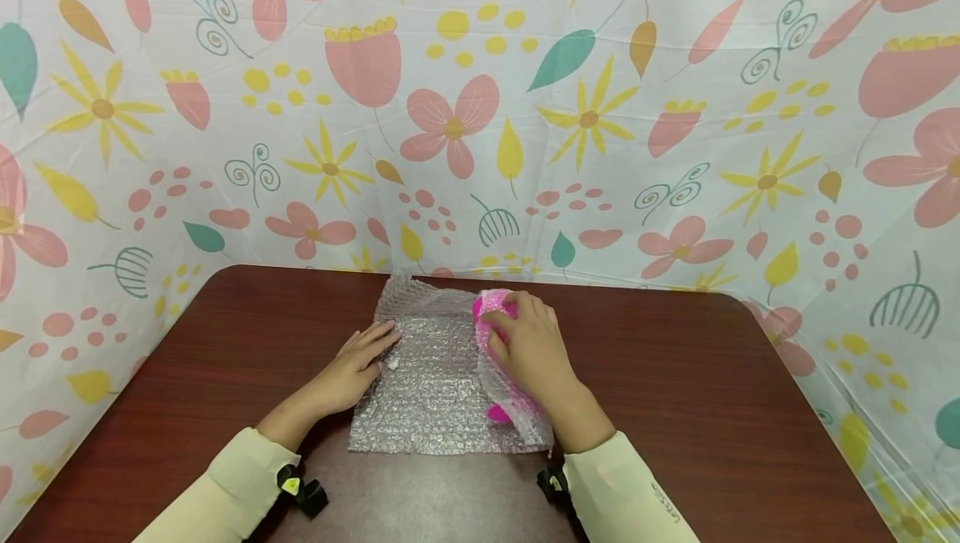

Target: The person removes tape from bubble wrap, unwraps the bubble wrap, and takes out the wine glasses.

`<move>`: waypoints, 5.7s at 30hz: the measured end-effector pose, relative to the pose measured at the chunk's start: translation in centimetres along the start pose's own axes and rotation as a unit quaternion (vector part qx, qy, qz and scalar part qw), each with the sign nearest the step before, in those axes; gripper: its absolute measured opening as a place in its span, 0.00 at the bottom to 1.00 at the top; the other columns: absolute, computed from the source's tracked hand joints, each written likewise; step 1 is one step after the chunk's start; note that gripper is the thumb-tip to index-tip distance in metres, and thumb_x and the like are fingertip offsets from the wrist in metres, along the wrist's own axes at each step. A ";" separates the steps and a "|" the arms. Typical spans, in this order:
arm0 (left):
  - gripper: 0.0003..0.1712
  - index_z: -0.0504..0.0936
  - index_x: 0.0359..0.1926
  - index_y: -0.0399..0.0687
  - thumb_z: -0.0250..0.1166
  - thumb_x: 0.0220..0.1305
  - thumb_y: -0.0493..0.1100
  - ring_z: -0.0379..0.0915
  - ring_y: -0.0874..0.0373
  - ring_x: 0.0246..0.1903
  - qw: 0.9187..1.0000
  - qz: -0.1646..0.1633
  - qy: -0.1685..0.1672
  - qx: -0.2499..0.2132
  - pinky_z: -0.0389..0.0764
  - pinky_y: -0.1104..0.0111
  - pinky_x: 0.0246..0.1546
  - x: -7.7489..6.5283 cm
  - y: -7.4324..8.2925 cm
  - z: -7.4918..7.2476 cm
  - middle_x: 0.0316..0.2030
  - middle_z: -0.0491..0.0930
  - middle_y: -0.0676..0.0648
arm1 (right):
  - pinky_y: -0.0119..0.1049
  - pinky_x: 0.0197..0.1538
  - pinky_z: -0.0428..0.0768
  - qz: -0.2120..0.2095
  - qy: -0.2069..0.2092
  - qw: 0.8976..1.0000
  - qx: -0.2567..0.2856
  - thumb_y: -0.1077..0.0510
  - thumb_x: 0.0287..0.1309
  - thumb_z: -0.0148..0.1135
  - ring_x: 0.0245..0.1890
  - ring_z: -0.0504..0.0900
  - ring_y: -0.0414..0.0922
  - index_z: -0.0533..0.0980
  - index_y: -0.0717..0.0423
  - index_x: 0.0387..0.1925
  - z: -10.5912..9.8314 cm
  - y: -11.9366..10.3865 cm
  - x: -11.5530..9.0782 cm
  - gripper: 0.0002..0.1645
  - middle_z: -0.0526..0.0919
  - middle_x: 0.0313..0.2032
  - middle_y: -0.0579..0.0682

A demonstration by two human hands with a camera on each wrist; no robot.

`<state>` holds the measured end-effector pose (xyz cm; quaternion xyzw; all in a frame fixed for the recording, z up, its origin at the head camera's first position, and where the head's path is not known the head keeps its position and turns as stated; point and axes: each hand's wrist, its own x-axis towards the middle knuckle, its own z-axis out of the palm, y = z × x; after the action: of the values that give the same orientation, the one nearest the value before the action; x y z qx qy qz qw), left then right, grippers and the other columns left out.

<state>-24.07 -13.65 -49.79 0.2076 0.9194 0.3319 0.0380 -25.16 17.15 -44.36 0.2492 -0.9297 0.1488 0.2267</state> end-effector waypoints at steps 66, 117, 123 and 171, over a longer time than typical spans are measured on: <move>0.31 0.56 0.74 0.49 0.47 0.73 0.37 0.37 0.46 0.77 0.999 -0.027 -0.043 0.003 0.27 0.39 0.71 -0.2 -0.4 -1.2 0.76 0.47 0.47 | 0.49 0.59 0.75 -0.020 -0.009 1.000 -0.020 0.54 0.59 0.62 0.52 0.77 0.52 0.80 0.59 0.50 -1.7 2.0 -1.2 0.19 0.80 0.49 0.54; 0.31 0.57 0.73 0.46 0.50 0.72 0.36 0.38 0.43 0.76 0.998 -0.018 -0.061 0.010 0.29 0.37 0.70 -0.7 -1.4 -2.8 0.76 0.48 0.44 | 0.44 0.46 0.74 0.023 -0.008 0.999 -0.026 0.48 0.56 0.67 0.42 0.74 0.48 0.79 0.57 0.54 -1.8 2.1 -2.0 0.27 0.76 0.46 0.53; 0.31 0.57 0.74 0.47 0.49 0.72 0.37 0.37 0.43 0.76 0.998 -0.023 -0.066 0.011 0.28 0.37 0.70 -0.9 -1.6 -3.1 0.76 0.47 0.44 | 0.46 0.46 0.76 0.031 -0.013 0.999 -0.028 0.45 0.54 0.68 0.42 0.75 0.50 0.78 0.56 0.54 -1.9 2.2 -2.2 0.29 0.76 0.45 0.54; 0.32 0.62 0.72 0.50 0.57 0.69 0.39 0.45 0.42 0.75 0.995 -0.047 -0.085 -0.001 0.31 0.38 0.70 -1.5 -3.2 -6.1 0.76 0.50 0.45 | 0.49 0.48 0.80 0.030 -0.046 0.998 -0.035 0.44 0.60 0.63 0.46 0.78 0.53 0.73 0.41 0.62 -1.4 2.9 -2.3 0.29 0.74 0.54 0.60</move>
<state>-25.10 -20.07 -47.16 0.1918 0.9211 0.3121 0.1318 -24.39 21.06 -44.76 0.2199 -0.9508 0.1108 0.1879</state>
